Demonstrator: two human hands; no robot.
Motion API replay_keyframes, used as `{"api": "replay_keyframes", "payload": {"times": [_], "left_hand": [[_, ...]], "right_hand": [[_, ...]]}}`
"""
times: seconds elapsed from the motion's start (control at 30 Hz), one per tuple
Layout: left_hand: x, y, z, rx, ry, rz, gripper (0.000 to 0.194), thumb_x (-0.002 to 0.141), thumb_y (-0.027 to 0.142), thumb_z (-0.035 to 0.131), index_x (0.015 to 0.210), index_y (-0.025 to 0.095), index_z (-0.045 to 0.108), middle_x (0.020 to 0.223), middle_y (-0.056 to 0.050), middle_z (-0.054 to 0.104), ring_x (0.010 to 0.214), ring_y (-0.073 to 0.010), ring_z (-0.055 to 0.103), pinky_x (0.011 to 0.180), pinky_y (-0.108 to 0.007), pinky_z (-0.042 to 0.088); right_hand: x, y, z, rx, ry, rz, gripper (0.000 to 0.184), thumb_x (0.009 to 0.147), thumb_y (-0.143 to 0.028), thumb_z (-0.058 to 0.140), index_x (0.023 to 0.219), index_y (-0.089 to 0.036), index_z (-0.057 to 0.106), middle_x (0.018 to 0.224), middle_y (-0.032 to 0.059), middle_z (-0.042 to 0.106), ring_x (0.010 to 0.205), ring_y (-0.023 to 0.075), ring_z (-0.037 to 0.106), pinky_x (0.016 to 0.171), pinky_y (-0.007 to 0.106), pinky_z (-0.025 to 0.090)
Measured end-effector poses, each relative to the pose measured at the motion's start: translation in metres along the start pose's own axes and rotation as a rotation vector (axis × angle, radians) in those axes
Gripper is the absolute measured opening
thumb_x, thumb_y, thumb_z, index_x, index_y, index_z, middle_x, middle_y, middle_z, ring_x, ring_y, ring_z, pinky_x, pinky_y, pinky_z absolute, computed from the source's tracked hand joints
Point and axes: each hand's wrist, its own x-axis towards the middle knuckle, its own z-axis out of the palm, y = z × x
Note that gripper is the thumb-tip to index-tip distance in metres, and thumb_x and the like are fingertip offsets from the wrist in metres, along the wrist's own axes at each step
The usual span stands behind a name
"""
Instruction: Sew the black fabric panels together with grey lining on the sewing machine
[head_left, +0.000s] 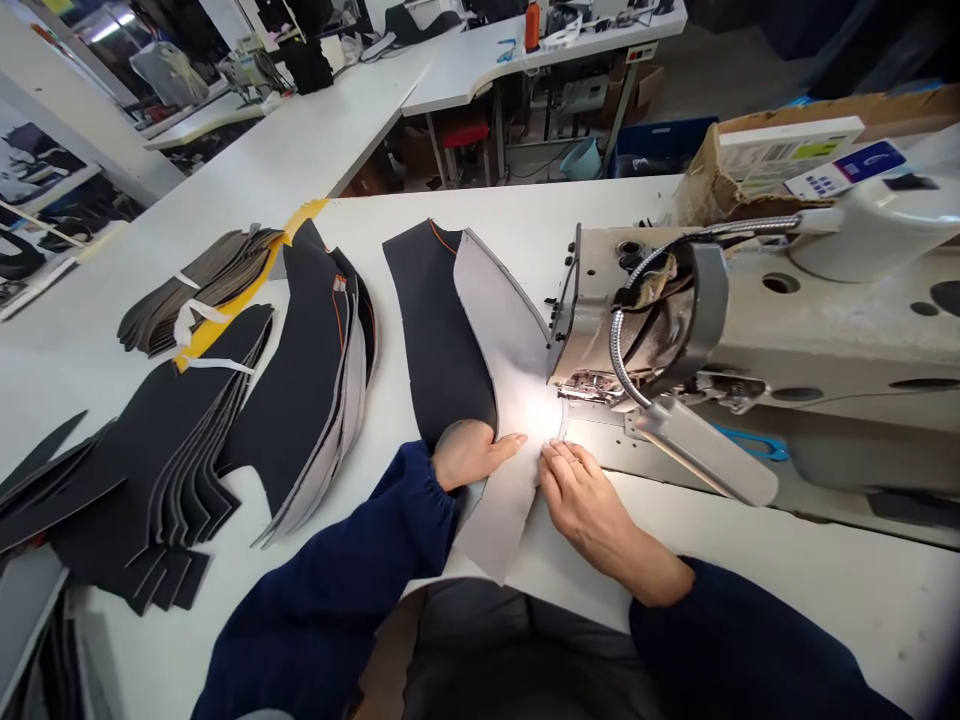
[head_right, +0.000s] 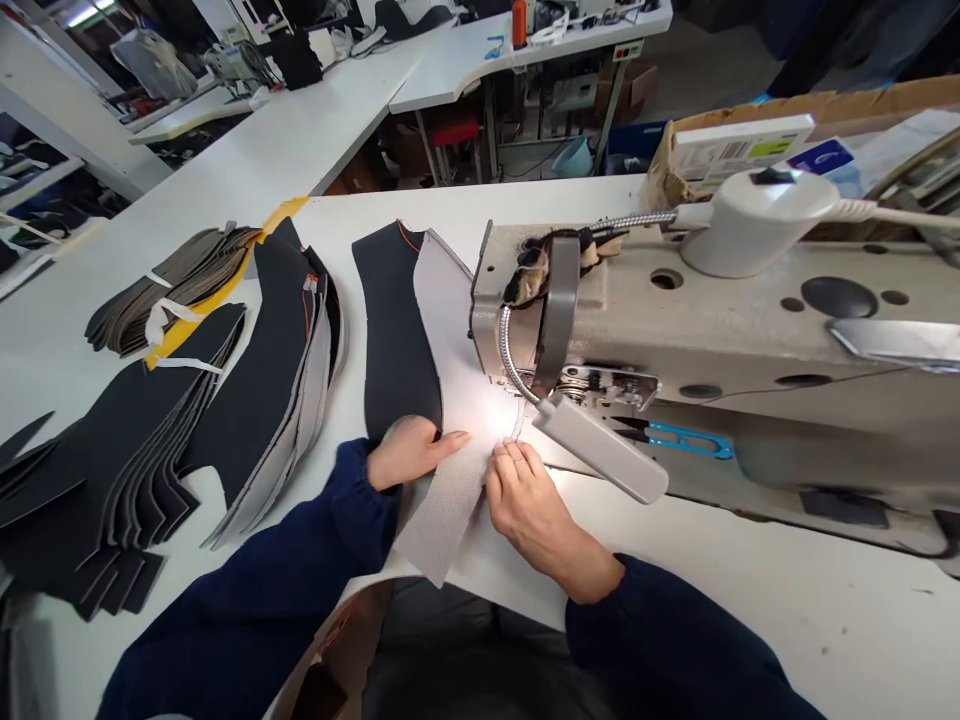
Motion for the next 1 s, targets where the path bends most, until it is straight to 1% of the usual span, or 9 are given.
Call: {"api": "replay_keyframes", "payload": {"times": [0.1, 0.2, 0.23, 0.3, 0.37, 0.43, 0.57, 0.73, 1.0], "left_hand": [[-0.014, -0.007, -0.022, 0.085, 0.108, 0.268, 0.055, 0.096, 0.043, 0.038, 0.049, 0.017, 0.050, 0.045, -0.001, 0.045, 0.045, -0.0109, 0.042, 0.051, -0.026, 0.029], [-0.014, -0.005, -0.041, 0.233, 0.252, 0.598, 0.030, 0.093, 0.021, 0.040, 0.077, 0.016, 0.065, 0.072, -0.005, 0.065, 0.069, -0.0150, 0.058, 0.067, -0.027, 0.042], [-0.008, -0.004, -0.043, 0.315, 0.244, 0.717, 0.023, 0.088, 0.014, 0.044, 0.091, 0.016, 0.066, 0.088, -0.007, 0.068, 0.085, -0.0175, 0.061, 0.078, -0.030, 0.044], [0.010, 0.000, -0.039, 0.478, 0.137, 0.928, 0.043, 0.078, 0.004, 0.049, 0.116, 0.018, 0.060, 0.123, -0.009, 0.062, 0.118, -0.0223, 0.051, 0.101, -0.039, 0.036], [0.031, 0.001, -0.029, 0.588, 0.012, 1.040, 0.059, 0.072, 0.001, 0.051, 0.129, 0.019, 0.053, 0.140, -0.007, 0.050, 0.134, -0.0241, 0.036, 0.112, -0.046, 0.023], [0.047, 0.000, -0.018, 0.632, -0.024, 1.057, 0.058, 0.074, 0.003, 0.052, 0.130, 0.018, 0.052, 0.142, -0.006, 0.049, 0.137, -0.0239, 0.033, 0.115, -0.047, 0.018], [0.052, -0.001, -0.002, 0.610, 0.038, 1.021, 0.041, 0.085, 0.006, 0.043, 0.122, 0.017, 0.058, 0.134, -0.006, 0.055, 0.133, -0.0211, 0.038, 0.115, -0.043, 0.020], [0.046, -0.002, 0.003, 0.514, 0.071, 0.942, 0.040, 0.086, 0.015, 0.045, 0.124, 0.017, 0.057, 0.136, -0.006, 0.055, 0.133, -0.0213, 0.038, 0.113, -0.040, 0.023], [0.049, -0.003, 0.008, 0.500, 0.131, 0.905, 0.039, 0.087, 0.014, 0.043, 0.124, 0.017, 0.057, 0.136, -0.006, 0.054, 0.132, -0.0213, 0.038, 0.107, -0.040, 0.028]], "right_hand": [[0.002, -0.001, -0.002, 0.008, -0.004, 0.002, 0.030, 0.085, 0.001, 0.040, 0.103, 0.005, 0.064, 0.108, 0.0275, 0.062, 0.106, 0.0332, 0.058, 0.093, 0.050, 0.046], [0.004, -0.001, -0.004, 0.018, 0.020, 0.005, 0.029, 0.087, 0.000, 0.039, 0.097, 0.000, 0.067, 0.104, 0.0246, 0.064, 0.102, 0.0300, 0.060, 0.090, 0.047, 0.048], [0.004, 0.000, -0.004, 0.014, 0.033, 0.004, 0.029, 0.087, 0.000, 0.039, 0.093, -0.003, 0.067, 0.101, 0.0226, 0.065, 0.099, 0.0285, 0.060, 0.088, 0.045, 0.049], [0.004, 0.000, -0.003, -0.007, 0.068, 0.006, 0.029, 0.087, -0.001, 0.040, 0.087, -0.006, 0.068, 0.097, 0.0190, 0.067, 0.095, 0.0260, 0.062, 0.086, 0.042, 0.050], [0.002, 0.001, -0.002, -0.020, 0.097, 0.008, 0.028, 0.087, -0.001, 0.041, 0.087, -0.007, 0.069, 0.096, 0.0172, 0.068, 0.094, 0.0245, 0.062, 0.087, 0.040, 0.050], [0.001, 0.002, -0.001, -0.006, 0.118, 0.010, 0.026, 0.088, -0.002, 0.043, 0.091, -0.007, 0.069, 0.098, 0.0165, 0.068, 0.095, 0.0236, 0.063, 0.089, 0.038, 0.050], [-0.003, 0.007, 0.001, 0.044, 0.132, 0.009, 0.024, 0.087, -0.002, 0.046, 0.095, -0.006, 0.068, 0.101, 0.0166, 0.068, 0.097, 0.0227, 0.063, 0.091, 0.036, 0.050], [-0.004, 0.009, 0.004, 0.022, 0.129, 0.022, 0.025, 0.087, -0.002, 0.045, 0.095, -0.008, 0.068, 0.102, 0.0146, 0.069, 0.099, 0.0227, 0.063, 0.090, 0.035, 0.050], [-0.002, 0.015, 0.006, 0.028, 0.128, 0.052, 0.023, 0.086, -0.001, 0.047, 0.092, -0.008, 0.068, 0.103, 0.0156, 0.068, 0.100, 0.0229, 0.062, 0.093, 0.036, 0.048]]}}
